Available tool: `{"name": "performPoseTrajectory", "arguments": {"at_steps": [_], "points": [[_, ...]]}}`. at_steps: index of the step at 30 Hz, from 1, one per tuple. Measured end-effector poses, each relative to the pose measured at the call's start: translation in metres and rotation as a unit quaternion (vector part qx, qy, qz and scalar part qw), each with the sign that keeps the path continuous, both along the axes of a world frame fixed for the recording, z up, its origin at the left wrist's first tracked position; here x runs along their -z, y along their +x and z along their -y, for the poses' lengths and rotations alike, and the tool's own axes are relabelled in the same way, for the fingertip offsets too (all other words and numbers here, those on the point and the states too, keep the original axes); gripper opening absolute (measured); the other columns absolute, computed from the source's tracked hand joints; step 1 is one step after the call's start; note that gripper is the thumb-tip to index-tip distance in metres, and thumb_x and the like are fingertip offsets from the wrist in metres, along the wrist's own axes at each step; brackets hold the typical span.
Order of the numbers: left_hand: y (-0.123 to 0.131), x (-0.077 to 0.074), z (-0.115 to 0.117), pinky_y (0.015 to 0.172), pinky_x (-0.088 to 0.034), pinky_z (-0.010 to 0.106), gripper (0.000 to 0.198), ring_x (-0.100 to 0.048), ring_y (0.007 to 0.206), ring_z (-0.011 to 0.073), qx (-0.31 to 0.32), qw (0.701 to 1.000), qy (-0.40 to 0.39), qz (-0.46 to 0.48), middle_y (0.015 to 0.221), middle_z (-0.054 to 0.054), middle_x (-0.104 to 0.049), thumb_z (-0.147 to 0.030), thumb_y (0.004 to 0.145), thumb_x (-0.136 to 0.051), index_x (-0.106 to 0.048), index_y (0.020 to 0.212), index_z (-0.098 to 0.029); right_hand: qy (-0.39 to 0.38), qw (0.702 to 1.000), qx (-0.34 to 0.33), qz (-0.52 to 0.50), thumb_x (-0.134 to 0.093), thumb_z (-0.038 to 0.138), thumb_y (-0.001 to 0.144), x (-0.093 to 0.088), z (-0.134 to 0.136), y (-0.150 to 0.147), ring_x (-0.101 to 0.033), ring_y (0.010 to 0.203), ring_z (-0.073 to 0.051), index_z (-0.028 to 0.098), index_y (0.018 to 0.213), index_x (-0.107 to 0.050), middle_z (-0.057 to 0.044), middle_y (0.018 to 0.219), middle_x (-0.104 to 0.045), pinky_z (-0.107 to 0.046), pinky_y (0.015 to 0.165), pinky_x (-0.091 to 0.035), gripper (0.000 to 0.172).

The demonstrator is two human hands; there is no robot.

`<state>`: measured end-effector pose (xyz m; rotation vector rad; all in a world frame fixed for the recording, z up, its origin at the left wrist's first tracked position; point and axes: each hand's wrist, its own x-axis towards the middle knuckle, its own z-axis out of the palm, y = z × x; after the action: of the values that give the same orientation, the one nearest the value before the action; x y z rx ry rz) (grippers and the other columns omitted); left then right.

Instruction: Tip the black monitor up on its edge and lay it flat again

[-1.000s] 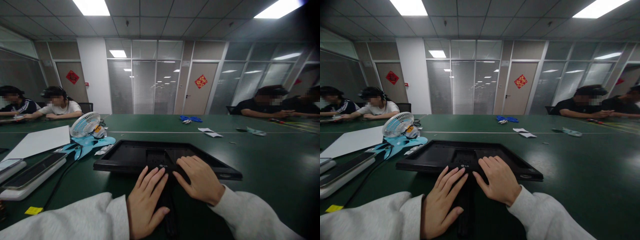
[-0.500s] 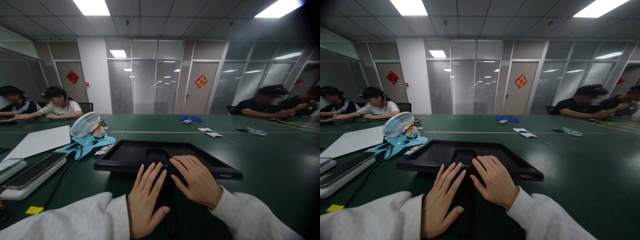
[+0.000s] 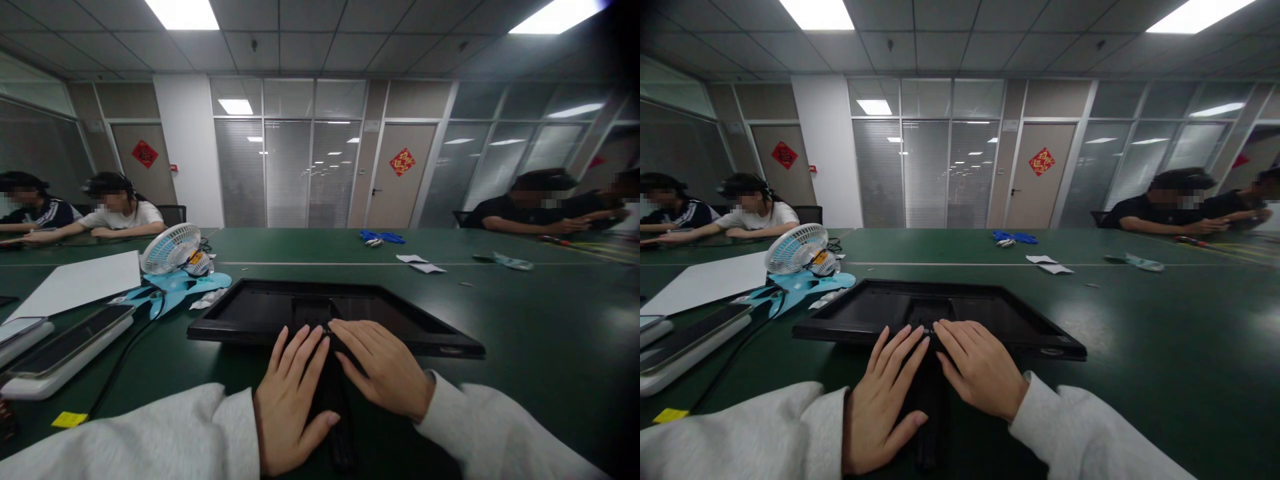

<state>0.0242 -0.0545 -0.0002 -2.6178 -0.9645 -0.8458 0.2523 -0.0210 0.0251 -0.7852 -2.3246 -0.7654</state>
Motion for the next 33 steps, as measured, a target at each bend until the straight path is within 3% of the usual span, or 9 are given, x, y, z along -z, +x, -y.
{"name": "performPoseTrajectory", "arguments": {"at_steps": [15, 33], "points": [[-0.001, -0.0016, 0.0007, 0.119, 0.001, 0.052, 0.07, -0.011, 0.149, 0.0312, 0.009, 1.0, 0.012, -0.024, 0.164, 0.009, -0.007, -0.048, 0.098, -0.041, -0.02, 0.157, -0.017, -0.012, 1.0, 0.013, -0.008, -0.047, 0.023, 0.093, -0.0021, 0.002, -0.0007, -0.064, 0.102, -0.023, 0.01, 0.127, -0.059, -0.014, 0.117, -0.067, -0.041, 0.088, -0.053, 0.038], [-0.0013, -0.0016, 0.0006, 0.118, -0.004, 0.057, 0.064, -0.014, 0.148, 0.0341, 0.016, 1.0, 0.009, -0.017, 0.164, 0.011, -0.009, -0.046, 0.098, -0.042, -0.027, 0.155, -0.02, -0.018, 1.0, 0.017, -0.003, -0.047, 0.023, 0.093, -0.0005, 0.0019, 0.0, -0.063, 0.104, -0.023, 0.01, 0.129, -0.057, -0.013, 0.119, -0.066, -0.04, 0.089, -0.053, 0.039]]}}
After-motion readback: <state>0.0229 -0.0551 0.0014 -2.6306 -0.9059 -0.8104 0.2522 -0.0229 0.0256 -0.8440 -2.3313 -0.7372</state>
